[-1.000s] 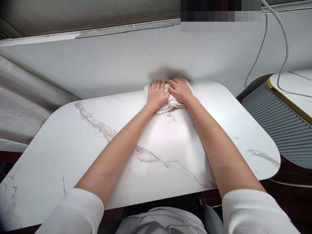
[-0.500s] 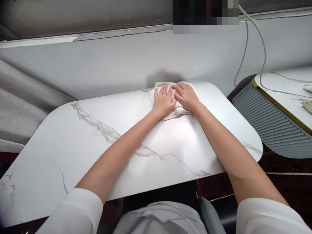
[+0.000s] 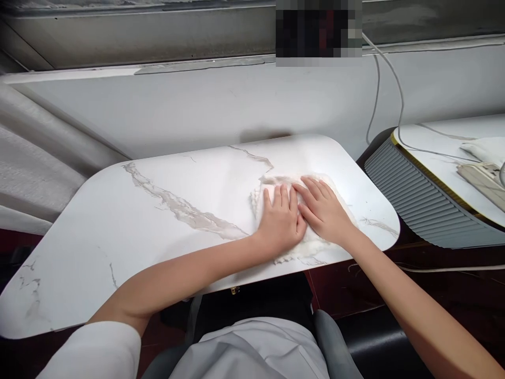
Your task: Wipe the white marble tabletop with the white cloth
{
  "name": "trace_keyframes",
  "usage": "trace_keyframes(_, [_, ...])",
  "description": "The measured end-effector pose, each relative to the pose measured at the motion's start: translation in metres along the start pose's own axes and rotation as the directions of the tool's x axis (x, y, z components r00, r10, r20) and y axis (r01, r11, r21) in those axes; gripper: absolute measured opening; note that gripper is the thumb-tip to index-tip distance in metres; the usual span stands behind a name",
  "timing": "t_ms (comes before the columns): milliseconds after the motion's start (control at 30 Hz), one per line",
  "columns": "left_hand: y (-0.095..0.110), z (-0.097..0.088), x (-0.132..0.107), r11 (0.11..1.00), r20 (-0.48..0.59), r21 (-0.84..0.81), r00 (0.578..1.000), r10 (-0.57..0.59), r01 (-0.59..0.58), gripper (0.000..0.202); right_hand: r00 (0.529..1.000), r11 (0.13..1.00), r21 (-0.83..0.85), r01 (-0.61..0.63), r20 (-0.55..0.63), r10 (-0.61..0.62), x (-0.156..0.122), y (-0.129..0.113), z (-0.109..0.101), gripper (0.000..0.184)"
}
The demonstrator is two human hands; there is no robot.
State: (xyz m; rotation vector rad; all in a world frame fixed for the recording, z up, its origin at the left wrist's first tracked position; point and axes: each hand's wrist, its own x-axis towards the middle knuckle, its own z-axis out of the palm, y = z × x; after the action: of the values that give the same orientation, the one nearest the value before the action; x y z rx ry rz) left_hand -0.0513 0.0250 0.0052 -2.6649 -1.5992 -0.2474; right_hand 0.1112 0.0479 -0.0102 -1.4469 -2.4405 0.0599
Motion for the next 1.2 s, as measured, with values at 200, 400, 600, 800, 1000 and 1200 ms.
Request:
trace_keyframes(200, [0.038, -0.019, -0.012, 0.993, 0.050, 0.056, 0.994, 0.098, -0.101, 0.065, 1.000, 0.998, 0.055, -0.024, -0.007, 0.024, -0.050, 0.004, -0.017, 0.050])
trace_keyframes(400, [0.072, -0.015, 0.002, 0.978, -0.032, 0.089, 0.981, 0.193, -0.189, 0.058, 0.998, 0.994, 0.089, -0.067, -0.013, 0.068, -0.080, 0.034, -0.028, 0.047])
trace_keyframes(600, [0.097, 0.002, 0.018, 0.972, -0.124, 0.175, 0.976, 0.179, -0.156, 0.058, 0.992, 0.991, 0.056, -0.123, 0.019, 0.122, -0.089, 0.059, -0.037, 0.046])
trace_keyframes(800, [0.087, 0.008, 0.033, 0.975, -0.157, 0.072, 0.963, 0.218, -0.209, 0.056, 0.993, 0.994, 0.005, -0.110, 0.033, 0.110, -0.079, 0.063, -0.039, 0.048])
trace_keyframes(1000, [0.050, 0.019, 0.078, 0.967, -0.133, -0.042, 0.961, 0.244, -0.251, 0.053, 0.984, 0.986, -0.044, -0.162, 0.062, 0.165, -0.026, 0.075, -0.033, 0.053])
trace_keyframes(1200, [0.007, 0.031, 0.138, 0.985, -0.155, -0.117, 0.982, 0.110, -0.129, 0.049, 0.948, 0.948, -0.093, -0.303, 0.074, 0.310, 0.052, 0.096, -0.019, 0.053])
